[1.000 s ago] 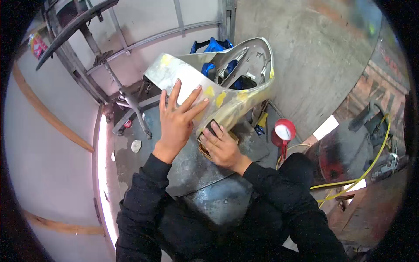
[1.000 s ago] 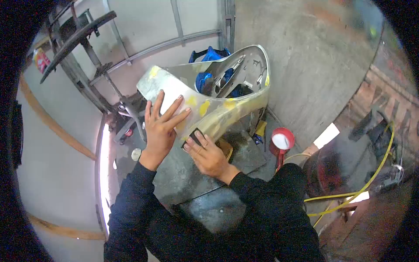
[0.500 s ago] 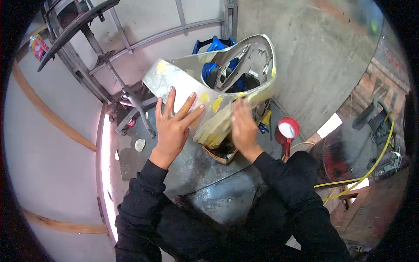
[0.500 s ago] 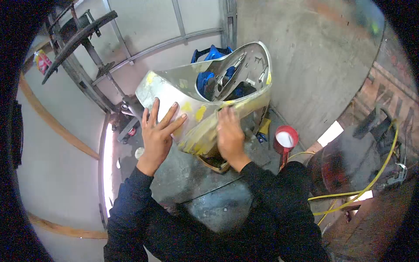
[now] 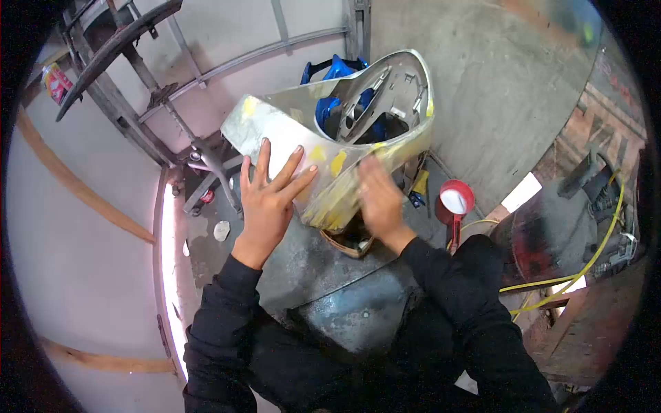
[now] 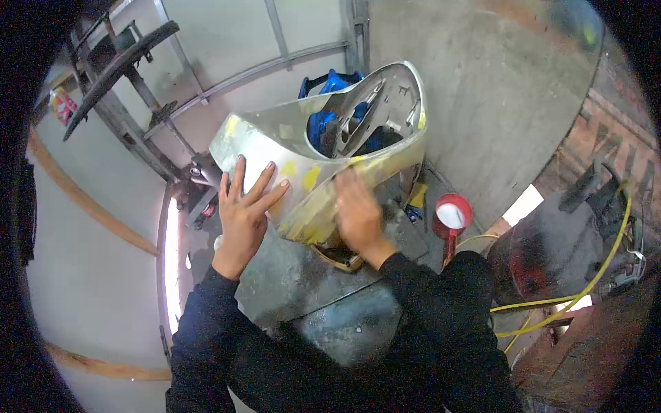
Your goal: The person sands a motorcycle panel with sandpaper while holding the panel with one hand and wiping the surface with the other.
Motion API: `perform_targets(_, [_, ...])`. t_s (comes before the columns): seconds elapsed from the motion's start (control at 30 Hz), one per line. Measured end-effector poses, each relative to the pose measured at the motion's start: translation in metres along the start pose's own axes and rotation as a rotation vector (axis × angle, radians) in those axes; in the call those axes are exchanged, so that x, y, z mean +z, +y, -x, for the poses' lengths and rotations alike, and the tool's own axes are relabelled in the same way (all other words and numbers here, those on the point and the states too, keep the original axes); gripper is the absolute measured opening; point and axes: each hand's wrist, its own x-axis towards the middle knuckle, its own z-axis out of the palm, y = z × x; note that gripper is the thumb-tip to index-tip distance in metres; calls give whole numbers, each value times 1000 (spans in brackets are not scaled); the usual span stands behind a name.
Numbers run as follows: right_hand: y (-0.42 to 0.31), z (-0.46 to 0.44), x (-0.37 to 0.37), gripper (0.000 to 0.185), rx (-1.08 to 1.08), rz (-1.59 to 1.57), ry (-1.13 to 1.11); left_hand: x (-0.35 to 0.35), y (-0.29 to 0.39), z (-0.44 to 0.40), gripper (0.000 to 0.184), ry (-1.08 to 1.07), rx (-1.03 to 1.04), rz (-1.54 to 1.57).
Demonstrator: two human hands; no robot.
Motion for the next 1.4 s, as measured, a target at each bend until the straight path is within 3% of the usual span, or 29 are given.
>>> perform_targets(0.03, [9, -8, 1, 36, 261, -50, 97, -2, 0, 2, 59, -12, -14, 6])
perform_targets(0.07, [18, -15, -1, 38, 325, -22, 121, -2, 0, 5, 59, -6, -17, 5])
perform_targets(0.17, [-10, -2, -2, 38, -22, 20, -7, 4, 2, 1, 60, 44, -5, 10])
perform_targets(0.2, [-19, 2, -7, 37, -242, 33, -144, 5, 1, 0, 60, 60, 4, 2])
perform_targets(0.3, [2, -4, -9, 38, -271, 57, -154, 1, -2, -1, 59, 30, -5, 29])
perform_targets(0.33, [8, -7, -8, 40, -49, 30, -52, -1, -1, 0, 59, 15, -25, 52])
perform_targets(0.43, [-11, -4, -4, 42, 9, 108, -9, -4, 4, -3, 55, 17, -27, 25])
perform_targets(0.5, [-28, 13, 0, 39, -399, -6, -219, 2, 4, -3, 56, 50, -23, 16])
perform_targets(0.57, [-22, 14, -3, 40, -437, -45, -268, 3, -2, -5, 57, 46, -3, 9])
perform_targets(0.67, [-19, -1, -4, 40, -25, 29, -61, -3, 0, -2, 60, 26, -18, 30])
perform_targets(0.77, [-33, 12, 4, 41, -151, 49, -133, 2, 1, -2, 63, 47, -18, 27])
perform_targets(0.8, [-37, 16, 3, 42, -282, 12, -205, 2, 0, -2, 65, 43, -16, 19])
perform_targets(0.9, [-15, 4, -3, 43, -290, 57, -188, 2, -2, 0, 66, 23, -9, -6])
perform_targets(0.97, [-13, -7, -7, 43, 50, 55, -53, -3, -1, 2, 66, 20, -17, 21])
perform_targets(1.03, [-18, -6, -6, 42, 22, 109, -65, -2, 2, 0, 66, 22, -18, 35])
perform_targets(1.13, [-31, 6, -6, 42, -368, 12, -247, 2, 0, -1, 65, 40, -9, 29])
perform_targets(1.23, [-10, 0, -3, 42, -194, 63, -147, 1, -1, 0, 64, 29, -6, 12])
perform_targets(1.27, [-7, -4, -3, 43, 6, 67, -57, 1, -1, 0, 63, 29, -9, 13])
perform_targets(1.37, [-20, -2, 0, 43, 31, 51, -47, 3, 0, -1, 62, 53, -17, 9])
perform_targets(1.4, [-31, 0, -4, 42, -129, 37, -92, 6, -1, -1, 63, 66, -11, 3])
